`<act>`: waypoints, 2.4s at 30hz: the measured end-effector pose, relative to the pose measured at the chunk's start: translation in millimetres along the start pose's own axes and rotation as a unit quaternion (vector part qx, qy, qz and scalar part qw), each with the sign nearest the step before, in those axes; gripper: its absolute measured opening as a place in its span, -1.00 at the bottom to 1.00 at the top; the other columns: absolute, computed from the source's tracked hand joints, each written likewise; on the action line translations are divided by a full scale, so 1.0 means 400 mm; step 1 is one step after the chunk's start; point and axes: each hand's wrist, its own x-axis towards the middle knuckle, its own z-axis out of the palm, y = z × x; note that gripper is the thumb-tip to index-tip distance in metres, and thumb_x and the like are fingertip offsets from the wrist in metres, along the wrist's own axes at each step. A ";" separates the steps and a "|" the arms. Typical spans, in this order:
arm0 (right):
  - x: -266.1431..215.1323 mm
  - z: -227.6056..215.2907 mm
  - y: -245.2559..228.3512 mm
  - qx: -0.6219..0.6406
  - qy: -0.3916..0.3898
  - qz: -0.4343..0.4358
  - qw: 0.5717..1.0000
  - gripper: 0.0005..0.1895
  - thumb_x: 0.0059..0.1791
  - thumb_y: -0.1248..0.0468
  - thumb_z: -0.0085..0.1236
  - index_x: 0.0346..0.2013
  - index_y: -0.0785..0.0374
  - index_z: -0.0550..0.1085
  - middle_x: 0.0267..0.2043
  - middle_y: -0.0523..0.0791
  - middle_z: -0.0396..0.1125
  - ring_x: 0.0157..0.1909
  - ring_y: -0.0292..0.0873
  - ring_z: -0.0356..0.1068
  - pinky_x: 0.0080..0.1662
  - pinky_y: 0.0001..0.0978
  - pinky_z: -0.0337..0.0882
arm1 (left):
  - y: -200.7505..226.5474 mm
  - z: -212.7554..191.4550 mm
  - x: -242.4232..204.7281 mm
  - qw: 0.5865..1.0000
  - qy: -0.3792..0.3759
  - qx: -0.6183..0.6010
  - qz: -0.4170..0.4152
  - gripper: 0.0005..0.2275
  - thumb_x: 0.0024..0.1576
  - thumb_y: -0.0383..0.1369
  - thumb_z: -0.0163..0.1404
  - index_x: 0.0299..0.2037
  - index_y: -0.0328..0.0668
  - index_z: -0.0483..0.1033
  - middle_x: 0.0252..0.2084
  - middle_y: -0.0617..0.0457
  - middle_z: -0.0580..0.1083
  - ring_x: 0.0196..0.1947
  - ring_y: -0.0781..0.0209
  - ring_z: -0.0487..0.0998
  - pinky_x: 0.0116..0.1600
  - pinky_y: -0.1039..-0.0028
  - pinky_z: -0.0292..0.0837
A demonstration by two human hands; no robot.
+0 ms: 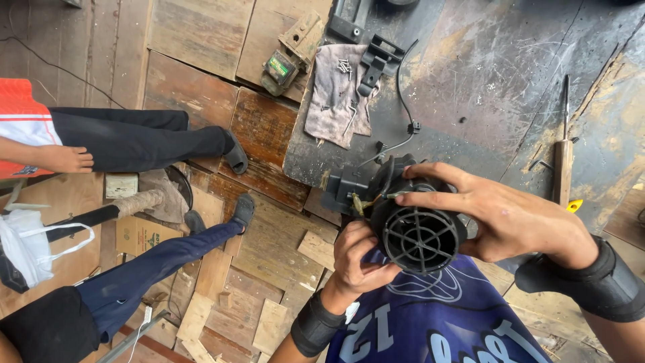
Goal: Disassembling, cleaning, and repairing the motor and pump assembly of a pressure washer.
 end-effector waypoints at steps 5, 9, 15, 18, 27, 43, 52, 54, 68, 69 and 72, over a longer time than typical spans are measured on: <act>0.016 0.033 0.081 -0.019 -0.022 0.083 0.996 0.12 -0.48 0.42 0.50 0.34 -0.17 0.32 0.50 -0.05 0.06 0.23 0.10 0.36 0.07 -0.13 0.51 | -0.033 -0.001 -0.008 0.999 -0.004 -0.006 -0.045 -0.42 0.01 -0.34 0.40 0.09 -0.36 0.26 0.01 -0.19 0.47 -0.01 -0.06 0.60 0.06 0.30 0.62; 0.001 0.072 0.189 -0.001 0.016 0.059 0.998 0.11 -0.54 0.57 0.34 0.29 -0.04 0.31 0.49 -0.04 0.09 0.37 0.13 0.23 0.21 -0.11 0.40 | -0.094 0.024 -0.080 0.991 -0.069 0.048 -0.103 -0.60 0.10 -0.48 0.34 0.03 -0.38 0.38 -0.13 -0.16 0.57 -0.16 0.01 0.68 -0.01 0.30 0.65; 0.003 0.091 0.198 0.010 0.060 0.021 0.998 0.10 -0.53 0.63 0.27 0.29 0.06 0.28 0.47 -0.01 0.10 0.43 0.12 0.17 0.30 -0.11 0.32 | -0.089 0.023 -0.042 0.986 -0.054 0.032 -0.157 -0.72 0.01 -0.57 0.27 -0.12 -0.44 0.47 -0.21 -0.16 0.58 -0.23 -0.04 0.68 -0.10 0.35 0.62; 0.004 0.089 0.174 -0.009 0.062 0.033 0.997 0.13 -0.54 0.63 0.27 0.32 0.14 0.23 0.46 0.02 0.09 0.43 0.12 0.15 0.32 -0.10 0.26 | -0.087 0.024 -0.030 0.990 -0.064 0.056 -0.109 -0.76 0.02 -0.63 0.19 -0.12 -0.45 0.47 -0.19 -0.18 0.58 -0.19 -0.08 0.68 -0.01 0.32 0.63; 0.023 0.099 0.242 0.001 0.083 -0.021 0.996 0.15 -0.53 0.56 0.37 0.35 0.23 0.19 0.39 0.04 0.20 0.44 0.08 0.16 0.37 -0.10 0.19 | -0.170 0.068 -0.084 0.980 -0.060 0.086 -0.166 -0.85 -0.03 -0.62 0.13 -0.26 -0.48 0.53 -0.27 -0.23 0.58 -0.29 -0.10 0.66 -0.15 0.33 0.62; -0.016 0.080 0.158 0.007 0.152 -0.042 0.987 0.07 -0.50 0.45 0.48 0.30 0.27 0.30 0.32 0.02 0.31 0.35 0.02 0.32 0.31 -0.20 0.30 | -0.038 0.010 -0.002 0.990 -0.006 0.142 -0.013 -0.72 0.11 -0.32 0.27 -0.09 -0.34 0.57 0.05 -0.23 0.47 0.09 -0.15 0.55 0.19 0.20 0.56; -0.029 0.100 0.151 -0.006 0.162 -0.040 0.986 0.07 -0.53 0.52 0.41 0.29 0.27 0.31 0.34 0.04 0.29 0.39 0.07 0.27 0.34 -0.15 0.27 | 0.012 -0.017 0.030 0.992 -0.003 0.123 -0.016 -0.84 0.06 -0.37 0.23 -0.29 -0.30 0.58 -0.12 -0.08 0.51 0.02 -0.04 0.57 0.16 0.18 0.54; -0.031 0.109 0.155 -0.018 0.172 -0.046 0.984 0.04 -0.51 0.54 0.39 0.28 0.26 0.32 0.33 0.04 0.29 0.41 0.09 0.24 0.35 -0.13 0.26 | 0.037 -0.027 0.058 0.988 -0.021 0.149 0.022 -0.77 -0.01 -0.28 0.30 -0.39 -0.27 0.55 -0.26 -0.02 0.48 -0.10 -0.01 0.54 0.12 0.14 0.41; -0.032 0.114 0.158 -0.004 0.182 -0.025 0.983 0.03 -0.52 0.59 0.28 0.27 0.25 0.33 0.36 0.05 0.27 0.43 0.07 0.23 0.36 -0.15 0.25 | 0.079 0.027 0.029 0.989 -0.055 0.129 -0.051 -0.80 0.13 -0.37 0.23 -0.52 -0.16 0.52 -0.52 0.13 0.45 -0.36 0.23 0.40 0.07 0.24 0.17; -0.030 0.113 0.161 -0.005 0.185 -0.024 0.982 0.02 -0.51 0.58 0.31 0.28 0.25 0.33 0.36 0.05 0.26 0.42 0.07 0.23 0.36 -0.15 0.25 | 0.080 0.028 0.035 0.988 -0.072 0.125 -0.049 -0.79 0.14 -0.36 0.21 -0.52 -0.15 0.51 -0.53 0.12 0.43 -0.37 0.23 0.38 0.05 0.24 0.16; -0.032 0.114 0.156 -0.001 0.185 -0.010 0.983 0.04 -0.51 0.57 0.32 0.28 0.25 0.32 0.36 0.04 0.26 0.42 0.06 0.23 0.35 -0.15 0.26 | 0.086 0.011 0.048 0.987 -0.083 0.127 -0.059 -0.77 0.14 -0.39 0.19 -0.55 -0.13 0.46 -0.56 0.13 0.37 -0.39 0.22 0.34 0.02 0.25 0.16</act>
